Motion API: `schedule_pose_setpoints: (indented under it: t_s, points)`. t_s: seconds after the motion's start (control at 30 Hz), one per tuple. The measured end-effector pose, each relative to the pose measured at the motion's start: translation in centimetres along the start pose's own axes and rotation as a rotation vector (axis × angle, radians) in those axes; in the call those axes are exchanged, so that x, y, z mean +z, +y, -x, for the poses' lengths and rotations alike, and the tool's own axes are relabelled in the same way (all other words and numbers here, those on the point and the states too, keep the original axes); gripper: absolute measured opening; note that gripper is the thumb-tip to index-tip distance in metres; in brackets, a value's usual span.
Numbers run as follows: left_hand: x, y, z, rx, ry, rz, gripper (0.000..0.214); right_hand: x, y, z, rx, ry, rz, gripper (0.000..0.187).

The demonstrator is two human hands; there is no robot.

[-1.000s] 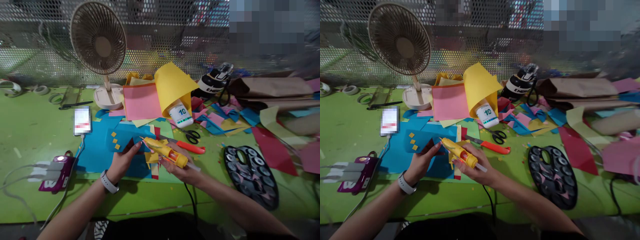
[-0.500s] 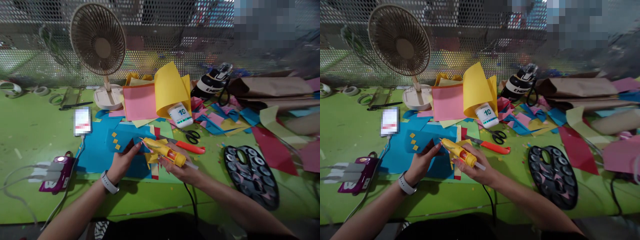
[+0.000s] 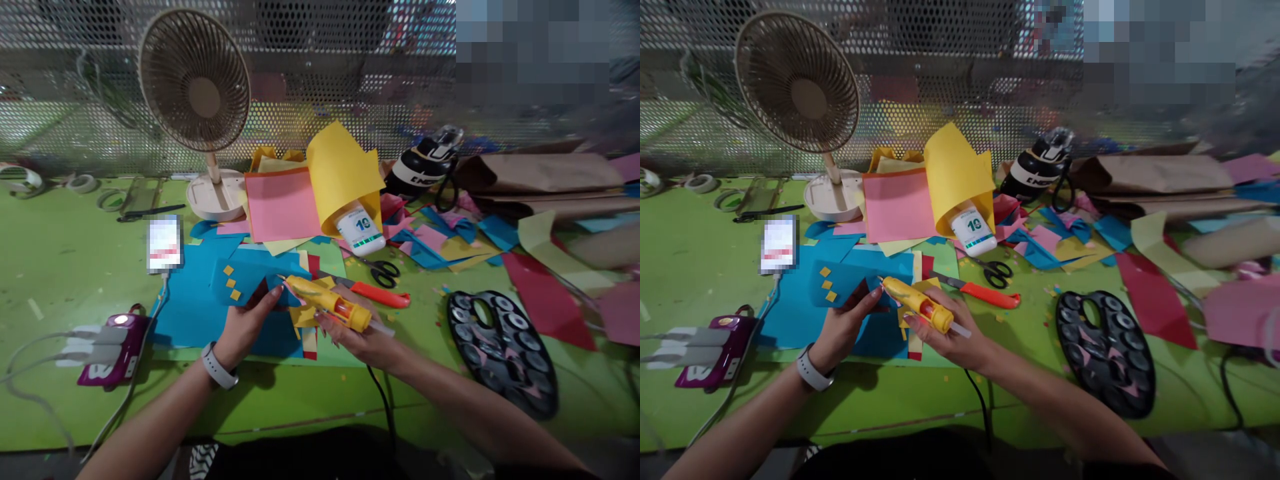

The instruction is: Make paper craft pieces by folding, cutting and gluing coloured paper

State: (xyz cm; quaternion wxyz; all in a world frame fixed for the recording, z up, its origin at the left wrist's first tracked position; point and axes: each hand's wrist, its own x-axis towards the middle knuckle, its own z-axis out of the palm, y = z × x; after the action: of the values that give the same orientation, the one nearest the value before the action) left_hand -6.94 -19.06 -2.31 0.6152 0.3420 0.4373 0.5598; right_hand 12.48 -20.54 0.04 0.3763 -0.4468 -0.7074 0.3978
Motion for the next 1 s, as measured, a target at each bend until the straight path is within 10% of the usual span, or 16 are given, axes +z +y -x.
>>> schedule_pose_setpoints:
  t_s: [1.0]
  points:
    - [-0.15,0.01,-0.08,0.019,-0.004,-0.026,0.03,-0.04,0.12,-0.16,-0.017,0.001,0.005,0.023]
